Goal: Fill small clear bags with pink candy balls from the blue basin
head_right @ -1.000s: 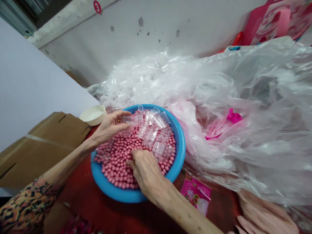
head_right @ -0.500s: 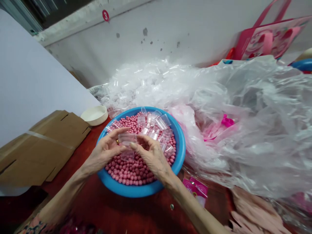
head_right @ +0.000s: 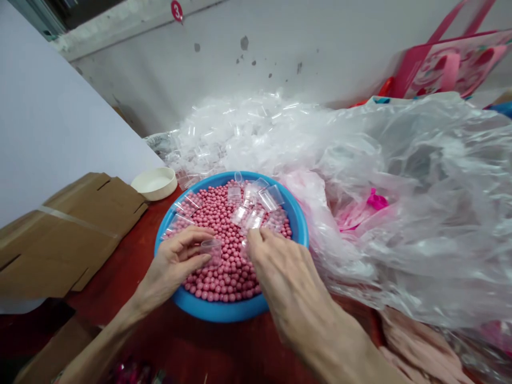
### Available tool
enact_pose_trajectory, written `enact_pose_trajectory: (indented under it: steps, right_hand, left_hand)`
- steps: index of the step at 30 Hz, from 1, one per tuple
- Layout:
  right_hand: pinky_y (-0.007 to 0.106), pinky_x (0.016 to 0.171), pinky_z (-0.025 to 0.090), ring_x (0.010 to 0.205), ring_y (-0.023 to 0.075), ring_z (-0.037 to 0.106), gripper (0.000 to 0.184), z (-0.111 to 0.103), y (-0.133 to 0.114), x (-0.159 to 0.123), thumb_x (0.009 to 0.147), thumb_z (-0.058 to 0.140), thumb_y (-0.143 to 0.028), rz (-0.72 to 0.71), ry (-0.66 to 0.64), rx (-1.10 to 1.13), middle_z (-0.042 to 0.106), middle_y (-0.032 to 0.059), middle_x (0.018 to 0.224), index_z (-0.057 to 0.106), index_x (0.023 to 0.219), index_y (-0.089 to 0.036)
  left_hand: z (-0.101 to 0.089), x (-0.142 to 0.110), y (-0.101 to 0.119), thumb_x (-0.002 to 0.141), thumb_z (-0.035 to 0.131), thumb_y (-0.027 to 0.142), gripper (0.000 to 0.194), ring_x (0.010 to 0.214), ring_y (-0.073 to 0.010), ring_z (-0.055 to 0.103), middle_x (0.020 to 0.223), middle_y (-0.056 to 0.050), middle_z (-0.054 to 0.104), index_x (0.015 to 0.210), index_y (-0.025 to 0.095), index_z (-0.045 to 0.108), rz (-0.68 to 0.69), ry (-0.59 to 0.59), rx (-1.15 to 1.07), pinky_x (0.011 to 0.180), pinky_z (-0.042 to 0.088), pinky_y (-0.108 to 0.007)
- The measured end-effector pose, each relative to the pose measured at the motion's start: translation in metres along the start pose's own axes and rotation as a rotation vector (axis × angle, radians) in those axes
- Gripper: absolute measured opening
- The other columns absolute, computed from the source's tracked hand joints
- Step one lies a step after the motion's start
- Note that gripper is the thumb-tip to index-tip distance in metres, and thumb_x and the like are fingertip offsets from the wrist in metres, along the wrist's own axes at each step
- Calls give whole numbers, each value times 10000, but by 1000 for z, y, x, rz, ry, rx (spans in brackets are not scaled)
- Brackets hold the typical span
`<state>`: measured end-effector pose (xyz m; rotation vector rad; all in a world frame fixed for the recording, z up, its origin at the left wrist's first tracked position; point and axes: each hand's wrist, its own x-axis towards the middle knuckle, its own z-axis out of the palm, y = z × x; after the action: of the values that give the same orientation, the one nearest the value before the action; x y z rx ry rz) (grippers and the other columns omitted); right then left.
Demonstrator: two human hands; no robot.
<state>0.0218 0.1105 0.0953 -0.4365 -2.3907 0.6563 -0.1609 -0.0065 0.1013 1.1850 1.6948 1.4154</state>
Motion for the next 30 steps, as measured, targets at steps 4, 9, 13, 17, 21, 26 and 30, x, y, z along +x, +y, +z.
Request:
enact_pose_trajectory:
  steps: [4,9,13,17,21,26,30]
  right_hand:
    - [462,828,422,1096,319,517,559,30,2,-26,805,326,-67,-244,-19,-251,577,181,1181,317,1358,-150]
    - [425,797,462,1005,283,560,468,65,5,-21,840,330,-70,-192,-76,-237,594,185,1103,336,1308,-78]
    - [335,598,409,682,221,562,153,63,13,-9,839,463,-169,38,-134,-221,603,75,748,534,972,-147]
    - [295,536,315,583,180,519,65,62,20,-3,832,499,-192,75,-192,-204,567,25,665,497,767,-193]
    - [295,539,286,584,178,515,78,63,25,0,856,471,-208,67,-195,-193,577,30,676,491,782,-192]
    - [308,558,303,611,189,527,91,60,24,3,857,428,-192,37,-199,-184,607,59,720,506,813,-175]
    - [317,591,321,682,202,529,132,54,29,3,846,407,-169,8,-193,-182,615,79,788,527,900,-159]
  left_hand:
    - [4,0,-5,777,588,161,181,894,-174,596,961,-40,623,954,186,618,9,-30,304,813,508,-331]
    - [5,-3,-18,774,594,206,381,765,-188,591,876,-39,646,1154,204,556,-38,-32,476,714,481,-342]
    - [6,-5,-20,812,550,212,505,791,-185,594,901,-50,630,1300,195,421,-47,-38,472,718,486,-331]
    - [2,-6,-12,869,379,109,406,1017,-205,557,1125,-103,584,1254,196,473,134,-182,652,904,448,-384]
    - [-4,-2,0,844,306,6,481,1071,-195,524,1201,-113,511,1249,209,468,212,-483,840,908,452,-356]
    - [2,7,5,877,313,21,368,877,-159,554,984,-71,553,1143,180,511,308,-521,1101,774,495,-289]
    - [6,15,4,883,321,42,286,790,-191,539,897,-97,555,967,131,579,407,-486,1279,665,499,-328]
